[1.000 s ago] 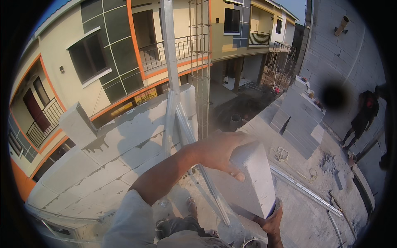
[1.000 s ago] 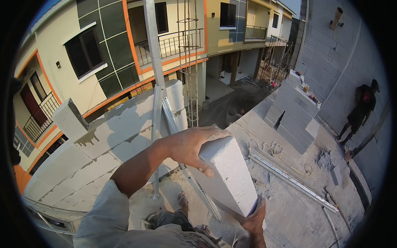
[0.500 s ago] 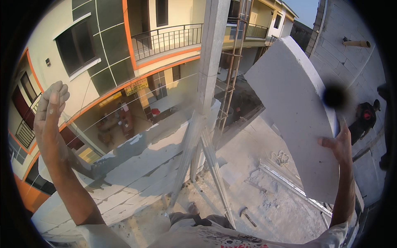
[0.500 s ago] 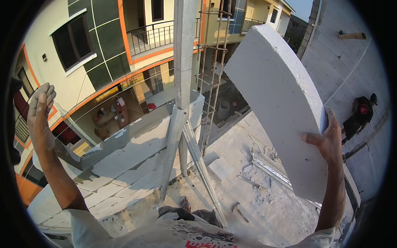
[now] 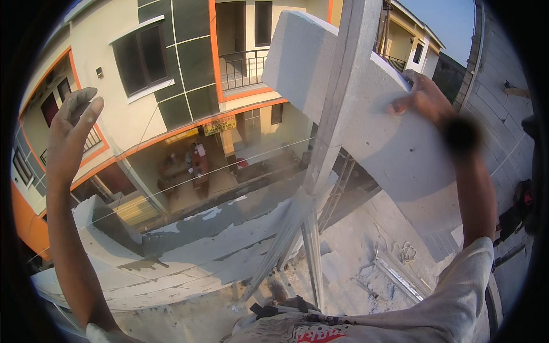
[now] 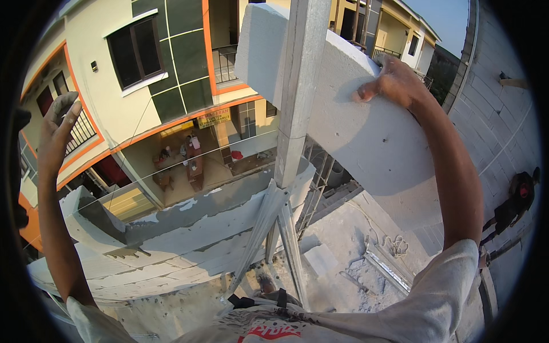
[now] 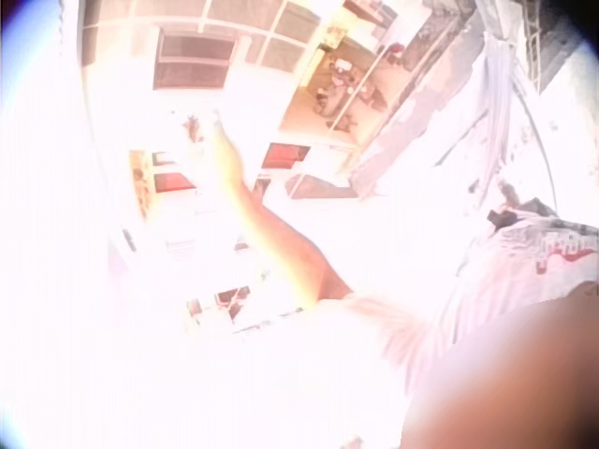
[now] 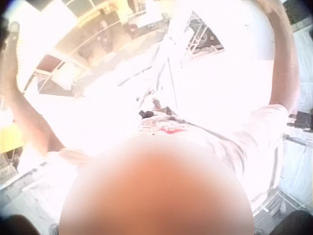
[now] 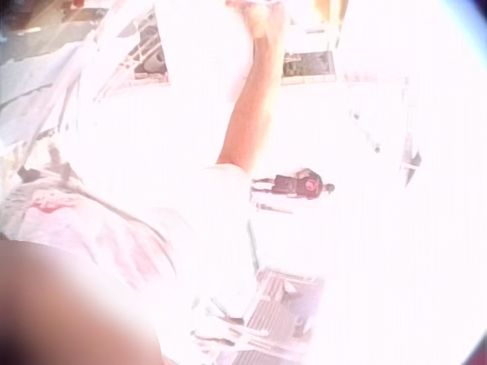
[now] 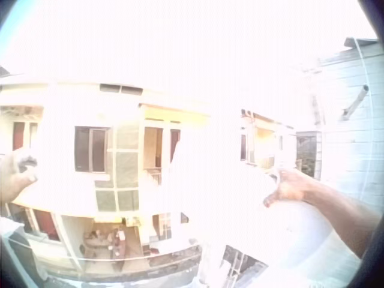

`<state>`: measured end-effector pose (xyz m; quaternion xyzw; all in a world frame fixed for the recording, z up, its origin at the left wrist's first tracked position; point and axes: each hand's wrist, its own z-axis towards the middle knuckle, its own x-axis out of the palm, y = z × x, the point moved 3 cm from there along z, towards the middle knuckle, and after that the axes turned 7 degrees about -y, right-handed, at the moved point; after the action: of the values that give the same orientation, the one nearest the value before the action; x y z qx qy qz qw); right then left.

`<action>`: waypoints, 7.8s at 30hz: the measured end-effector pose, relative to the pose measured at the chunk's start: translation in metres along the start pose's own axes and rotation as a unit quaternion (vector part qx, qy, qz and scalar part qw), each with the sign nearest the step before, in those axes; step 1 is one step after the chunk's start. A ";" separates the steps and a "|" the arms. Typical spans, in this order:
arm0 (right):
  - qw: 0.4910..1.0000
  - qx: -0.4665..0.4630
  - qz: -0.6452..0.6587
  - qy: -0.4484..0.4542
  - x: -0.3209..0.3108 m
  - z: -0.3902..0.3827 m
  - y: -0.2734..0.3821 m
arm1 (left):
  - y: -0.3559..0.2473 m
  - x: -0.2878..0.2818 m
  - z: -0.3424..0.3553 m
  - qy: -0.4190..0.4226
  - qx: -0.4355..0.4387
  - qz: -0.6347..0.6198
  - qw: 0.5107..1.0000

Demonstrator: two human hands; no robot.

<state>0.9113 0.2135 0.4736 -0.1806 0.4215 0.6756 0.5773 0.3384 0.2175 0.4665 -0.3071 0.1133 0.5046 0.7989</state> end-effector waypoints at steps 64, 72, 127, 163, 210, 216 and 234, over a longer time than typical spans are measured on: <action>0.697 -0.623 0.163 0.316 0.222 -0.018 0.245 | 0.062 0.024 -0.070 0.222 -0.141 0.241 0.934; 0.716 -0.605 0.154 0.313 0.225 -0.029 0.245 | 0.066 0.016 -0.085 0.221 -0.163 0.256 0.927; 0.699 0.210 0.682 0.037 0.276 -0.020 -0.117 | 0.146 -0.001 -0.092 0.262 -0.257 -0.002 0.930; 0.769 0.216 0.597 -0.079 0.280 -0.050 -0.097 | 0.151 0.005 -0.102 0.138 -0.249 0.082 0.955; 0.863 0.003 0.473 -0.179 0.299 -0.053 -0.137 | 0.102 -0.001 -0.085 0.275 -0.180 0.109 0.938; 0.866 0.042 0.458 -0.198 0.307 -0.050 -0.155 | 0.105 -0.003 -0.076 0.355 -0.197 0.114 0.907; 0.734 0.208 0.625 -0.169 0.288 -0.060 -0.097 | 0.088 -0.011 -0.095 0.306 -0.123 -0.007 0.944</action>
<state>0.9099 0.3457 0.1935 0.3644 0.4650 0.7992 0.1102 0.2684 0.1778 0.3642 -0.5436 0.2875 0.3905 0.6851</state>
